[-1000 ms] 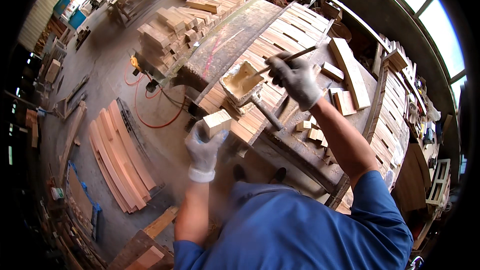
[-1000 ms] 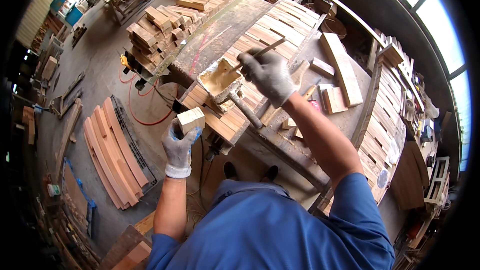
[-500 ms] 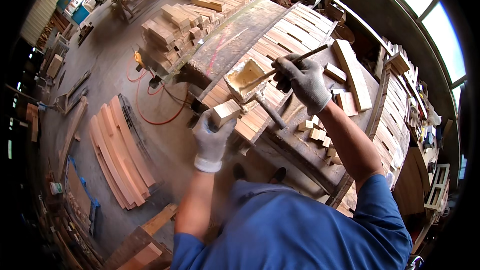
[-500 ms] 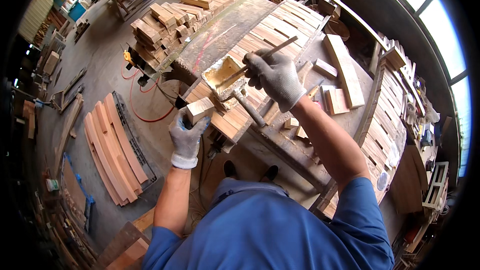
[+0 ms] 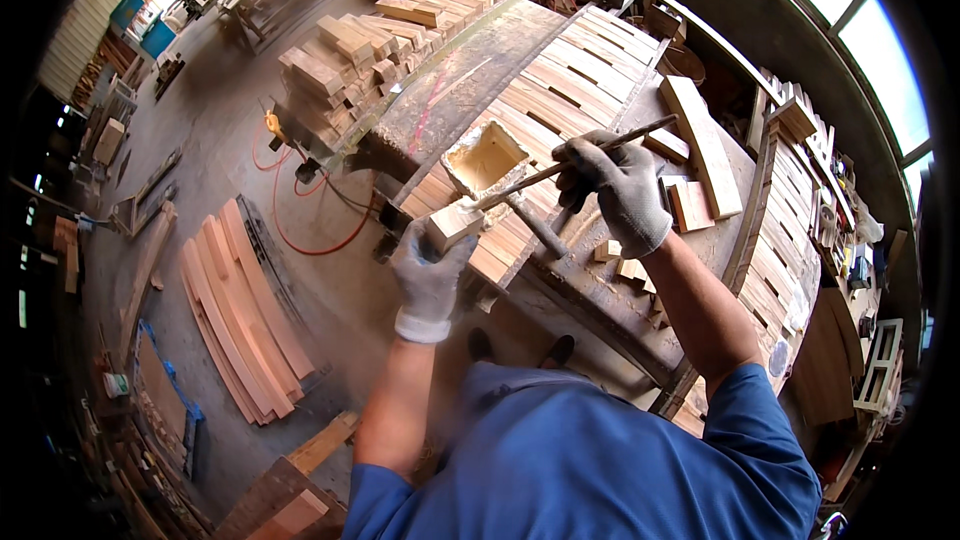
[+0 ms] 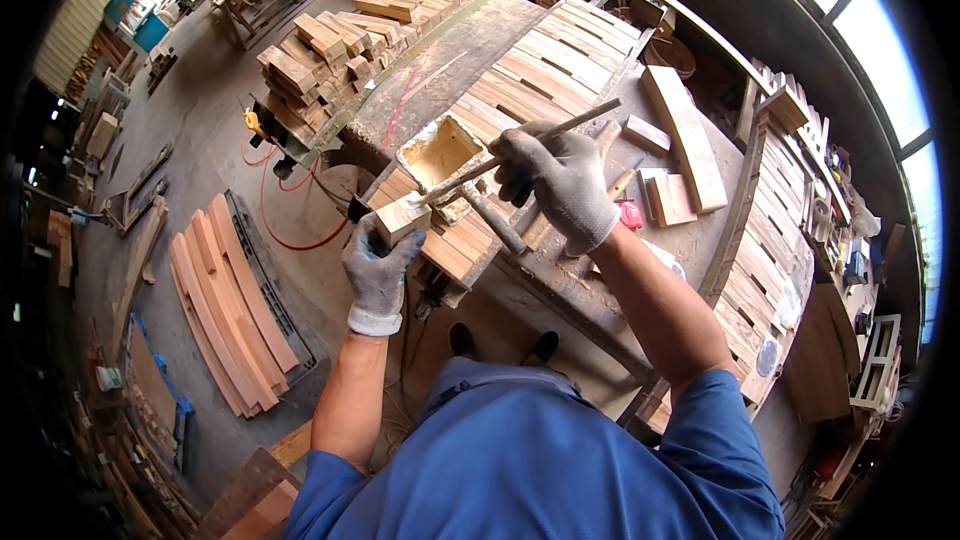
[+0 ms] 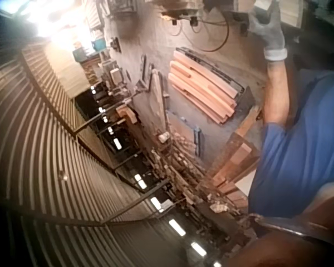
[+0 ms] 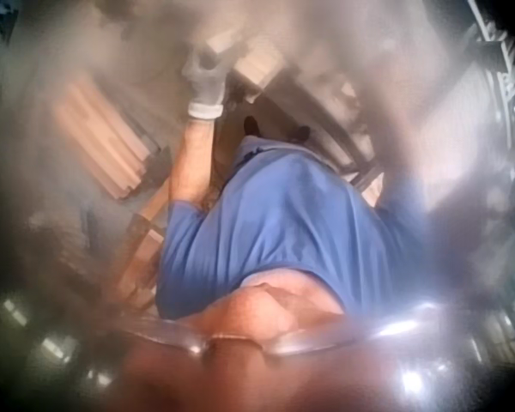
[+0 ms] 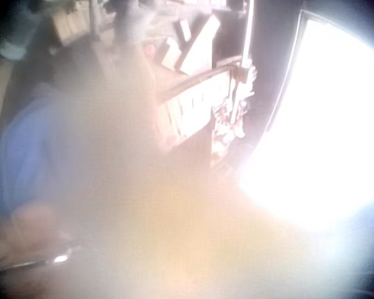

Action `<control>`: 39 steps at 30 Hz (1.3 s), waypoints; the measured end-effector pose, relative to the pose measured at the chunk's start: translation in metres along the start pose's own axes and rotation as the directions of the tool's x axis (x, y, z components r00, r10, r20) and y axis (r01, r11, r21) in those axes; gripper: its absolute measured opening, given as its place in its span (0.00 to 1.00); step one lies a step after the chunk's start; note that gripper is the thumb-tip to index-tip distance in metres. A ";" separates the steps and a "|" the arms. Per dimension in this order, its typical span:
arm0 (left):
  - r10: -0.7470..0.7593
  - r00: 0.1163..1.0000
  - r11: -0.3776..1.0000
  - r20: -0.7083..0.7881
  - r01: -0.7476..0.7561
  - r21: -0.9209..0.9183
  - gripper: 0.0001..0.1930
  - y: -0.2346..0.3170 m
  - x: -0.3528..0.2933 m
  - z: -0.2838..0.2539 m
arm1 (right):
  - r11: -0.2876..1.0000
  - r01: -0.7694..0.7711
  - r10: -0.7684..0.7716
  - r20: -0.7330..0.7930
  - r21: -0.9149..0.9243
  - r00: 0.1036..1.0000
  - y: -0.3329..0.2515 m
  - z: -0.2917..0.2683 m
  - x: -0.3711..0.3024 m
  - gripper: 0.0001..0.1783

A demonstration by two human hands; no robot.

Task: The person applies glue to small wooden blocks and stacks them on a workbench. They then use a nail gun to fasten a larger wooden plank to a curved wooden structure, aligning it with other planks.

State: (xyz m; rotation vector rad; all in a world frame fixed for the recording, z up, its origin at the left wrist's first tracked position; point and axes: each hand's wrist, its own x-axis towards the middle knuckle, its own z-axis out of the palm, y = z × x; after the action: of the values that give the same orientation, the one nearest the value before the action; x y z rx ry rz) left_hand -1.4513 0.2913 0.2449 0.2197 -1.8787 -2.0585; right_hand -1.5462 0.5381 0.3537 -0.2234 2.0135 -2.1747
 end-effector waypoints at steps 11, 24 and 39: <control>-0.010 0.999 1.000 -0.044 0.011 0.020 0.19 0.010 -0.002 -0.002 | 0.998 0.050 -0.050 0.013 -0.036 0.999 -0.011 0.000 -0.002 0.18; -0.009 0.999 0.999 -0.051 0.011 0.035 0.22 0.005 -0.003 -0.010 | 0.998 0.045 -0.048 0.093 0.037 0.995 -0.010 0.009 0.002 0.19; -0.203 0.975 0.930 0.088 0.220 -0.295 0.23 0.062 -0.048 0.037 | 0.740 -0.034 0.248 0.225 -0.672 0.942 0.033 -0.025 0.003 0.28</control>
State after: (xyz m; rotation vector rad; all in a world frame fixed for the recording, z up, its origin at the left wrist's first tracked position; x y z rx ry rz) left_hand -1.4102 0.3388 0.3042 0.3003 -1.5974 -2.4898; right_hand -1.5539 0.5591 0.3185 -0.4385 2.4223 -1.1545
